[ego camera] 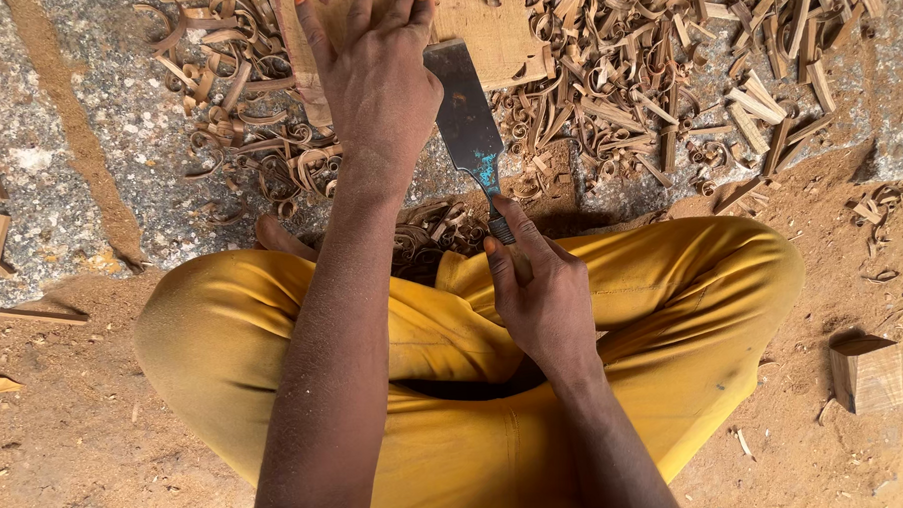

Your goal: The person sits cross-legged on the ground and uses a chisel to carve a small rectangular block of wood. They repeatedly scrape the surface to remove thin shavings, occasionally pausing to clear debris from the work area.

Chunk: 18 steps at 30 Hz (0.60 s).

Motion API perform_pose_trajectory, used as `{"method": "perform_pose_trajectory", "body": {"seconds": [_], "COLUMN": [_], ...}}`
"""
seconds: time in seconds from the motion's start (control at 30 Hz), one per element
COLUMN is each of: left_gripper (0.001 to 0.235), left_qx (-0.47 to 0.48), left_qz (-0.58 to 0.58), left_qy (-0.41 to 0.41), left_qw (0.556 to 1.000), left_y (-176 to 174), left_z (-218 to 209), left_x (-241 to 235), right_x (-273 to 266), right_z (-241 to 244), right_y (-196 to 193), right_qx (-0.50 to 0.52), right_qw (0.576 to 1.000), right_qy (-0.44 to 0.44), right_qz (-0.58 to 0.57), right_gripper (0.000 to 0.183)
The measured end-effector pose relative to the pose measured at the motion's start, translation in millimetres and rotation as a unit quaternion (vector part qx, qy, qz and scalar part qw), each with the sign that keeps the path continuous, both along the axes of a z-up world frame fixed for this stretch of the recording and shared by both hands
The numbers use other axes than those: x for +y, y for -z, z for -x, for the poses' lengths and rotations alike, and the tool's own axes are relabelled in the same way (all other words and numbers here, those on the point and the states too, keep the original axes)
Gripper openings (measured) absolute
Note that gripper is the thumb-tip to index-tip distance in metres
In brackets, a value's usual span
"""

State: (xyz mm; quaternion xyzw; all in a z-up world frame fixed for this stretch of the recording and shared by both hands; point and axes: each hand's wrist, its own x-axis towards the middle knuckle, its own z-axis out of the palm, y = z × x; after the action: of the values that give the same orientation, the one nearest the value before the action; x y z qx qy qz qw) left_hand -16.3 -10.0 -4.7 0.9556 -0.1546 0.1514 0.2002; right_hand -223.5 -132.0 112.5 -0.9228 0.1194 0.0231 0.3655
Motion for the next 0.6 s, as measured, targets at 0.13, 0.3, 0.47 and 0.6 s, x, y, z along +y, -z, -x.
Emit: {"method": "perform_pose_trajectory", "body": {"seconds": [0.13,0.3,0.47,0.6], "left_gripper": [0.048,0.048,0.049,0.051], "left_qx": [0.007,-0.001,-0.002,-0.004], "left_qz": [0.0,-0.002,0.004,-0.002], "left_qy": [0.002,0.001,0.004,0.0], "left_qw": [1.0,1.0,1.0,1.0], "left_y": [0.2,0.7,-1.4,-1.0], "left_z": [-0.2,0.0,1.5,1.4], "left_x": [-0.4,-0.2,-0.5,-1.4], "right_x": [0.3,0.3,1.7,2.4], "right_z": [0.5,1.0,-0.5,-1.7], "right_y": [-0.1,0.0,-1.0,-4.0], "right_qx": [-0.031,-0.029,-0.018,-0.013], "right_qw": [0.999,0.999,1.0,1.0], "right_qy": [-0.011,-0.01,-0.002,-0.005], "right_qz": [0.014,0.01,0.017,0.011], "right_gripper": [0.047,0.047,0.047,0.048]}}
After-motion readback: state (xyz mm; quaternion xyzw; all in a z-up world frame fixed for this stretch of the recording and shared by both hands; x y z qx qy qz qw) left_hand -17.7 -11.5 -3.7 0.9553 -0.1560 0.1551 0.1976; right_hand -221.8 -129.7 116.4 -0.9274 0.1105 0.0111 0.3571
